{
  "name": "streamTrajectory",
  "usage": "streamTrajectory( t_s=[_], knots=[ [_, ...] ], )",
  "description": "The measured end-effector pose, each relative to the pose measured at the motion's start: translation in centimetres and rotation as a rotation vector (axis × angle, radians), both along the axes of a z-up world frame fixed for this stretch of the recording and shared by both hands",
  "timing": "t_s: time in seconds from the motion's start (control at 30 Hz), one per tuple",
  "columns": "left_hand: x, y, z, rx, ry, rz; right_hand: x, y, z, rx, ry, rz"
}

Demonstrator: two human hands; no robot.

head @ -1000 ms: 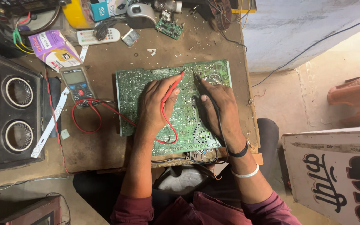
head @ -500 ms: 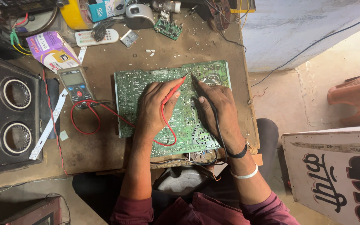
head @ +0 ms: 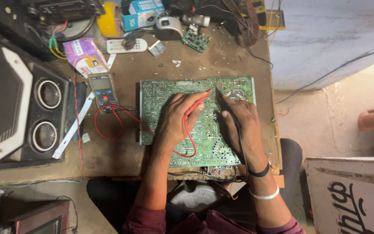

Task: The person uses a multimeter with red and black probes to test points on a green circuit board placed on a cluttered workbench. The person moves the probes across various solder points and components while the multimeter display remains visible.

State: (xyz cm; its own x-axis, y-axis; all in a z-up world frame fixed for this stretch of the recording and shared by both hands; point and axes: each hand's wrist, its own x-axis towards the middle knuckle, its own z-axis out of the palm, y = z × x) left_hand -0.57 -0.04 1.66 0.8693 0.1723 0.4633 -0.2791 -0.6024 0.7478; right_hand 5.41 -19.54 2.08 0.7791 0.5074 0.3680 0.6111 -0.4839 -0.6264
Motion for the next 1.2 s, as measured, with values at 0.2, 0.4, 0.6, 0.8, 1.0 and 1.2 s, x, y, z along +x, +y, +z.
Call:
streamTrajectory(
  t_s=[0.2,0.4,0.6,0.8,1.0,1.2],
  knots=[
    [0.12,0.24,-0.52,0.014,-0.024,-0.018,-0.06,-0.11,-0.21,-0.011,0.007,-0.008],
    [0.23,0.2,-0.91,0.001,-0.028,-0.024,0.13,-0.14,-0.47,-0.013,-0.001,-0.009],
    [0.2,0.22,-0.47,0.013,-0.011,-0.016,0.03,0.07,-0.24,-0.027,0.024,-0.035],
    [0.12,0.19,-0.49,0.017,-0.017,-0.006,0.03,-0.03,-0.26,-0.026,0.021,-0.027],
    [0.3,0.16,-0.2,-0.04,-0.019,-0.053,0.07,-0.08,-0.17,0.004,0.03,-0.007],
    [0.29,0.22,-0.13,0.031,-0.042,-0.047,0.21,-0.1,-0.19,-0.012,-0.013,0.024]
  ],
)
